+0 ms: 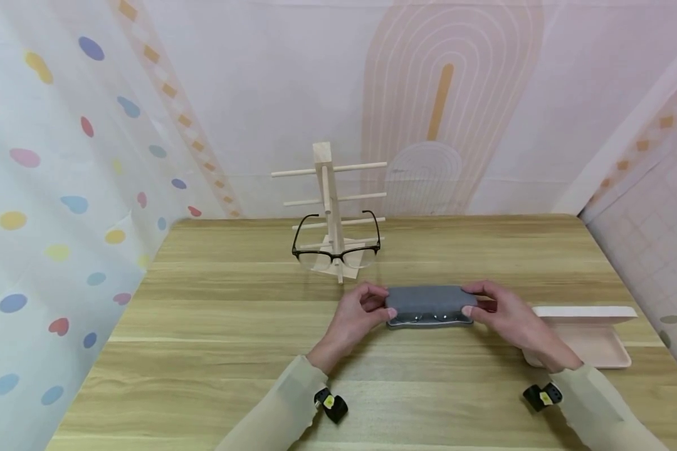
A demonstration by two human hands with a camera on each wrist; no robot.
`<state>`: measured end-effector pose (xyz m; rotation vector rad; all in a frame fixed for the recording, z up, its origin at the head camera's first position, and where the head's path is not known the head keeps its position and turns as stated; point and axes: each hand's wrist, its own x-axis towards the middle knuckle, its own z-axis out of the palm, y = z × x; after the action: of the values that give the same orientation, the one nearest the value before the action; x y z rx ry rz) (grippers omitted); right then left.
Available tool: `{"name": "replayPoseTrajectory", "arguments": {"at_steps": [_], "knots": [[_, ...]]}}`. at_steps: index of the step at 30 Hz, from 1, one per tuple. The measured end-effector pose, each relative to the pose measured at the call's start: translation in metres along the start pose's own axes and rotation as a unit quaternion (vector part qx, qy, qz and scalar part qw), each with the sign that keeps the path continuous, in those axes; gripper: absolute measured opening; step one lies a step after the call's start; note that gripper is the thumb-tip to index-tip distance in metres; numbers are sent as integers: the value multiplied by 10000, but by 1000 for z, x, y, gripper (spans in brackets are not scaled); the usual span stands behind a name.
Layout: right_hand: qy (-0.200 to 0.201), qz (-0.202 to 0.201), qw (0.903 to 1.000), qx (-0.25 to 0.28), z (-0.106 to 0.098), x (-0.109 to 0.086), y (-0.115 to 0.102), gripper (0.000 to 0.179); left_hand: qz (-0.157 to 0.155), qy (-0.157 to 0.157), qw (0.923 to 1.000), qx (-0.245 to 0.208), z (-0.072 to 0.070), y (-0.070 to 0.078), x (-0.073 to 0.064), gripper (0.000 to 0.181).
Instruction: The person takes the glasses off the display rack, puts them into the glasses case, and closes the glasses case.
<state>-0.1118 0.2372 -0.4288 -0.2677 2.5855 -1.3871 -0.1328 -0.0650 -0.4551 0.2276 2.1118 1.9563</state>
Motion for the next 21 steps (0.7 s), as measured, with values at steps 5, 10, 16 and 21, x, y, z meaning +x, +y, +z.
{"name": "replayPoseTrajectory", "arguments": {"at_steps": [5,10,16,21], "knots": [[128,104,9996,-248,4,-1,1,46,184,-67,9994,272,2,0,-2,42],[196,17,9994,-277,8,0,1,44,193,-73,9993,312,5,1,-1,52],[264,-68,9984,-490,12,0,2,45,210,-149,9986,464,9,0,-3,60],[298,-158,9981,-509,14,-2,0,48,140,-238,9971,708,11,0,-5,64]]}}
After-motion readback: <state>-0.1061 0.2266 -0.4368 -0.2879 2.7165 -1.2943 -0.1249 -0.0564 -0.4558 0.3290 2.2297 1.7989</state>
